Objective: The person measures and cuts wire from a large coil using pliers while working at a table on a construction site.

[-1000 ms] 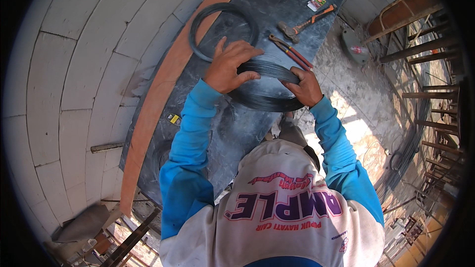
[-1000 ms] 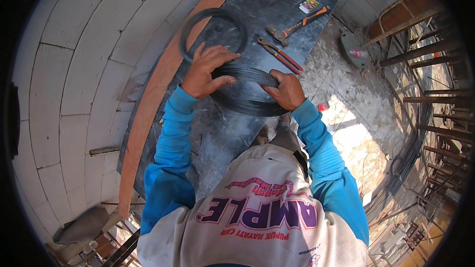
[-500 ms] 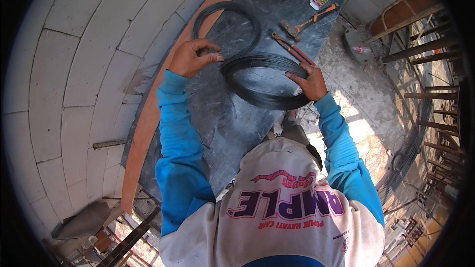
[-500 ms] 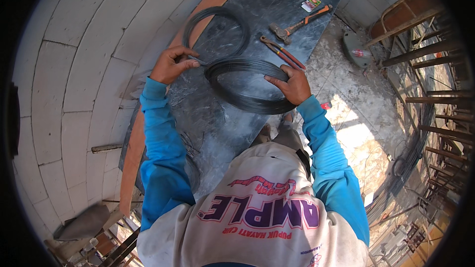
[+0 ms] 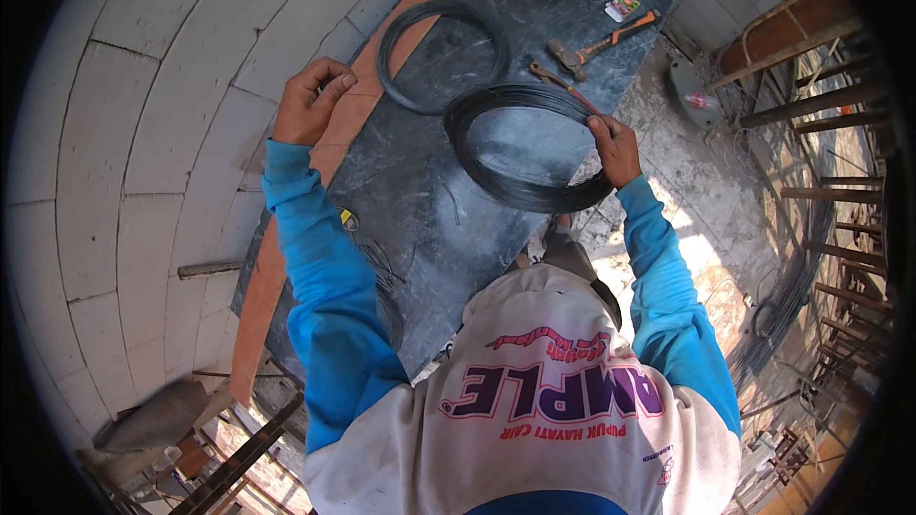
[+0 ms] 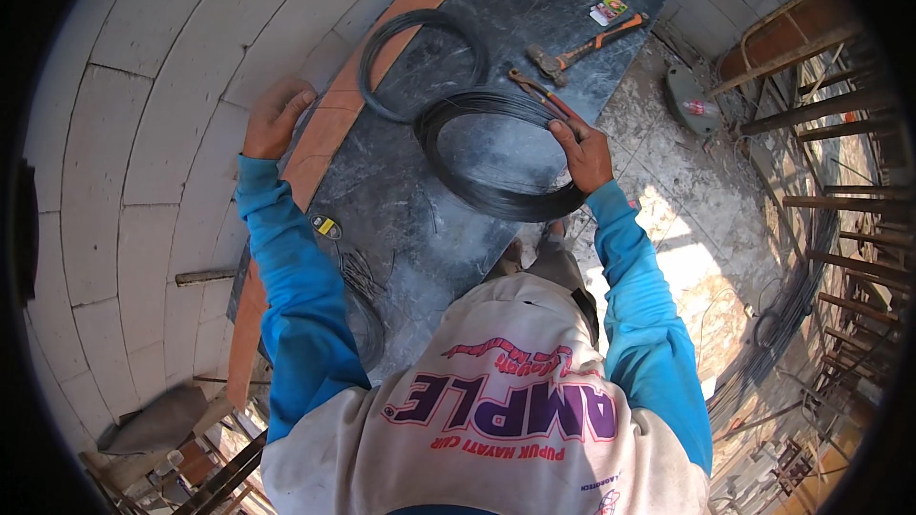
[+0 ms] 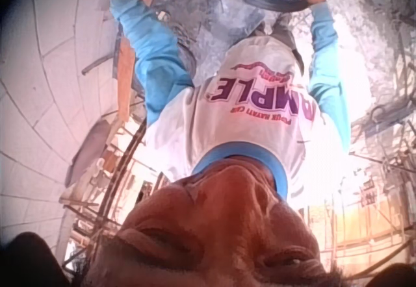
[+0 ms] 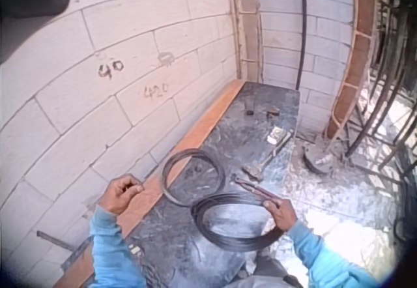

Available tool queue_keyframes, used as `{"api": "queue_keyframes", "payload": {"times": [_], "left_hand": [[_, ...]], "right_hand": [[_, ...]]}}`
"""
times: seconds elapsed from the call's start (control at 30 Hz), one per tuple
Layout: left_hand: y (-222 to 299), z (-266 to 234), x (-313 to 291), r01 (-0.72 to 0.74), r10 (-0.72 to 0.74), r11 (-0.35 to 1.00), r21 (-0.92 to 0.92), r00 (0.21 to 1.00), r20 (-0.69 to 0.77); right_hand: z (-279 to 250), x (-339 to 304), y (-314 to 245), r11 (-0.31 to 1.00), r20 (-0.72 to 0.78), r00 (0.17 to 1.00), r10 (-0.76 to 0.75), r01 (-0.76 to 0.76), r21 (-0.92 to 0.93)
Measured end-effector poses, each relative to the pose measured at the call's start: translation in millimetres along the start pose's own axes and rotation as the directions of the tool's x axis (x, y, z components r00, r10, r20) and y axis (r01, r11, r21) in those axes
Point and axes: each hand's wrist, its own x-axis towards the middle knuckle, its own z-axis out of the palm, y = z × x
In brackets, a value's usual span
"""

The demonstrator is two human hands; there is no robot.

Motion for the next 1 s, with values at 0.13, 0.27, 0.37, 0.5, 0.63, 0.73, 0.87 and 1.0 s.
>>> {"api": "queue_keyframes", "payload": {"times": [0.13,0.27,0.37,0.5,0.63,0.73,0.87,1.0], "left_hand": [[-8.8,-4.3,-19.2,0.172,-0.160,0.979,-0.110,0.981,0.105],[-16.9,-14.8,-29.8,0.266,-0.242,0.960,-0.083,0.943,0.228],[-37.3,-15.8,-39.4,0.214,-0.164,0.952,-0.221,0.960,0.227],[-41.1,15.5,-27.9,0.019,-0.043,0.993,-0.113,0.976,-0.214],[-22.1,89.3,-25.5,-0.048,-0.051,0.990,-0.133,0.755,-0.654],[4.6,166.6,-42.6,0.032,-0.188,0.931,-0.362,0.895,-0.405],[20.7,239.8,-45.1,0.124,-0.326,0.774,-0.620,0.919,-0.224],[29.9,235.8,-8.2,0.139,-0.492,0.557,-0.819,0.850,-0.190]], "right_hand": [[-0.3,1.4,3.6,0.994,-0.054,0.994,0.094,-0.091,0.062],[-4.2,5.8,23.0,0.992,-0.067,0.993,0.098,-0.092,0.081],[-10.1,8.8,28.3,0.988,-0.050,0.989,0.143,-0.139,0.071],[-10.4,11.4,19.1,0.972,-0.002,0.978,0.209,-0.208,0.107],[-9.1,12.7,11.8,0.952,0.041,0.969,0.243,-0.246,0.180],[-8.5,11.3,14.1,0.933,0.043,0.964,0.263,-0.266,0.244],[-10.9,6.1,12.8,0.940,0.048,0.965,0.259,-0.263,0.216],[-11.7,-3.3,5.4,0.943,0.065,0.969,0.237,-0.246,0.222]]}}
